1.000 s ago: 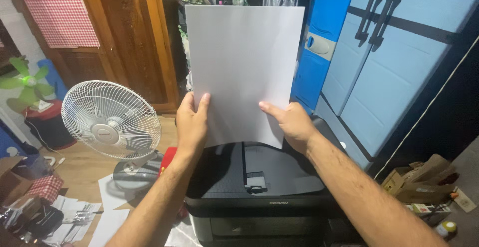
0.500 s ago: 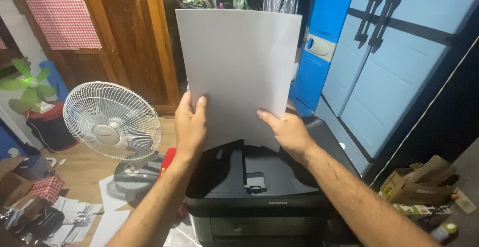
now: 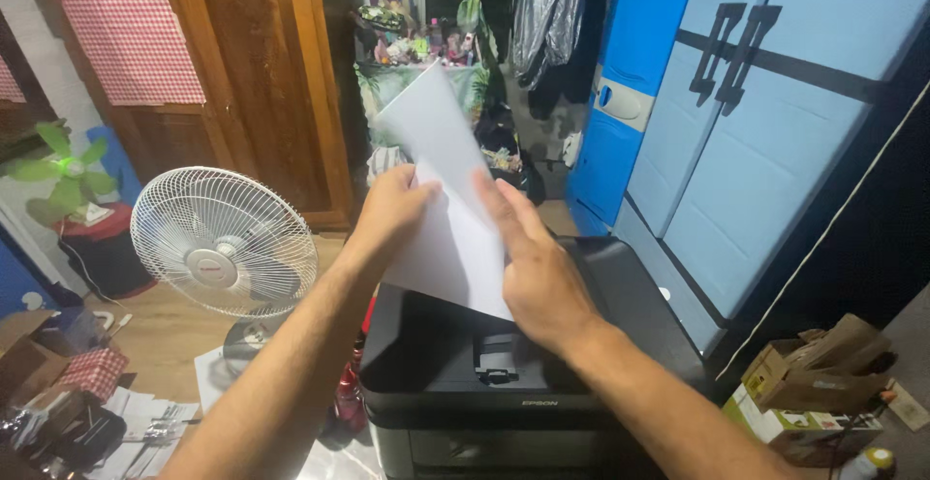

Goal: The person loads a sheet of paper into the printer's input tray, opens the scanner lid, and places the paper on the scanner glass. They then open the ink tank cover and use a refill bottle to add ink to the black ink tank.

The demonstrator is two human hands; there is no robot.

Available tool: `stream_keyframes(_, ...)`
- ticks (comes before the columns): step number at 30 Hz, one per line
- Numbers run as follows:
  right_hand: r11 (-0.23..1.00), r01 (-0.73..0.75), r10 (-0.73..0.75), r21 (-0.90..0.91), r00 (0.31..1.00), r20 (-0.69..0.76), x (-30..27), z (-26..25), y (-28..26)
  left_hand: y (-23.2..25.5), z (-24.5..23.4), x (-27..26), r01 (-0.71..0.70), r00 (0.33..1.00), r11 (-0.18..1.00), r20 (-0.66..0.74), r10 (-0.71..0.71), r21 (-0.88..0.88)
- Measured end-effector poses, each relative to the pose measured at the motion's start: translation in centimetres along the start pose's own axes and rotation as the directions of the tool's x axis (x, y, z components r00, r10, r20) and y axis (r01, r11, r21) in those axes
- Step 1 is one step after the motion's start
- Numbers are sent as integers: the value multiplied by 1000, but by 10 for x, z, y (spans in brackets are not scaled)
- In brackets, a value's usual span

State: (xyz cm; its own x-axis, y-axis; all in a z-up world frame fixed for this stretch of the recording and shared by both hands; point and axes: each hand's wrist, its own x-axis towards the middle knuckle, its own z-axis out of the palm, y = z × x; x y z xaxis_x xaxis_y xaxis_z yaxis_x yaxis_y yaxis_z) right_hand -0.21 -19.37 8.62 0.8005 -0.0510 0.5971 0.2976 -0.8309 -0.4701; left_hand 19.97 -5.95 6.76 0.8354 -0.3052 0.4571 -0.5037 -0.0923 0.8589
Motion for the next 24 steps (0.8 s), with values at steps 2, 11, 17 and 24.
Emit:
stream_keyframes(2,997,-76,76,5,995,57,-2,3,0,-2,7,2,-214,976,952,-25,214,-220)
stream_keyframes(11,898,-34,104,438,985,-137,17,1,42,18,-1,-43,-70,993,979,80,87,-190)
stream_keyframes(17,745,-352,402,567,915,40,32,13,88,57,12,-111,-191,977,940,-36,209,281)
stream_keyframes(24,474,-416,452,776,871,191,37,22,112,84,20,-139,-406,884,773,-6,468,487)
